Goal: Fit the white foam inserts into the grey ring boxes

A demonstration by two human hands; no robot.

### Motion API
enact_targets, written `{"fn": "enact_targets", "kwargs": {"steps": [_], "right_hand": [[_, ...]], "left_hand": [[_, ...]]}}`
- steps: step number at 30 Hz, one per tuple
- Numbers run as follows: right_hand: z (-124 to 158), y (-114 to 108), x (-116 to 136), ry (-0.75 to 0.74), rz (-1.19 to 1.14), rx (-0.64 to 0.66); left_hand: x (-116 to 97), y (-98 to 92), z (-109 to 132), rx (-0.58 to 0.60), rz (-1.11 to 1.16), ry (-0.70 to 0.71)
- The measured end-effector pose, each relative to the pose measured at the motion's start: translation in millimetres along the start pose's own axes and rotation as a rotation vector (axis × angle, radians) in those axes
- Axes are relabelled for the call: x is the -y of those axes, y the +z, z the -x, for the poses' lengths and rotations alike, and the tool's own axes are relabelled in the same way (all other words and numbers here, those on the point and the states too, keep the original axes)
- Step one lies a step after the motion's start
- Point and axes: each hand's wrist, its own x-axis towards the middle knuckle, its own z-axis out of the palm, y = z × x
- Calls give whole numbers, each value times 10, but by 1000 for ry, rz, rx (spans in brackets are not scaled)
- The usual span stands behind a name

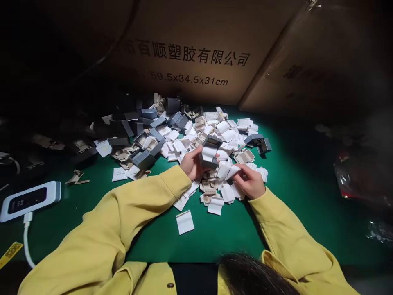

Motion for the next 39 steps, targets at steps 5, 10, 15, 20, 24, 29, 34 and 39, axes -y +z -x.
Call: {"fn": "enact_targets", "kwargs": {"steps": [5, 10, 15, 20, 24, 29, 34, 39], "right_hand": [[-28, -22, -41, 74, 87, -127], [-104, -135, -120, 120, 230, -189], [-165, -415, -144, 43, 217, 39], [-191, -639, -172, 151, 173, 159], [-188, -614, -135, 291, -59, 24], [-157, -469, -21, 388, -465, 262], [-151, -387, -81, 326, -317, 135], [-172, -379, -106, 316, -367, -93]], "left_hand": [[18, 34, 11, 6, -63, 15], [11, 47, -5, -20, -98, 91], [5, 58, -5, -25, -151, 94], [-18, 79, 16, -45, -145, 106], [-21, 69, 18, -27, -150, 88], [2, 39, 8, -1, -179, 79], [8, 30, 2, -10, -184, 67], [15, 41, 17, 6, -218, 69]]}}
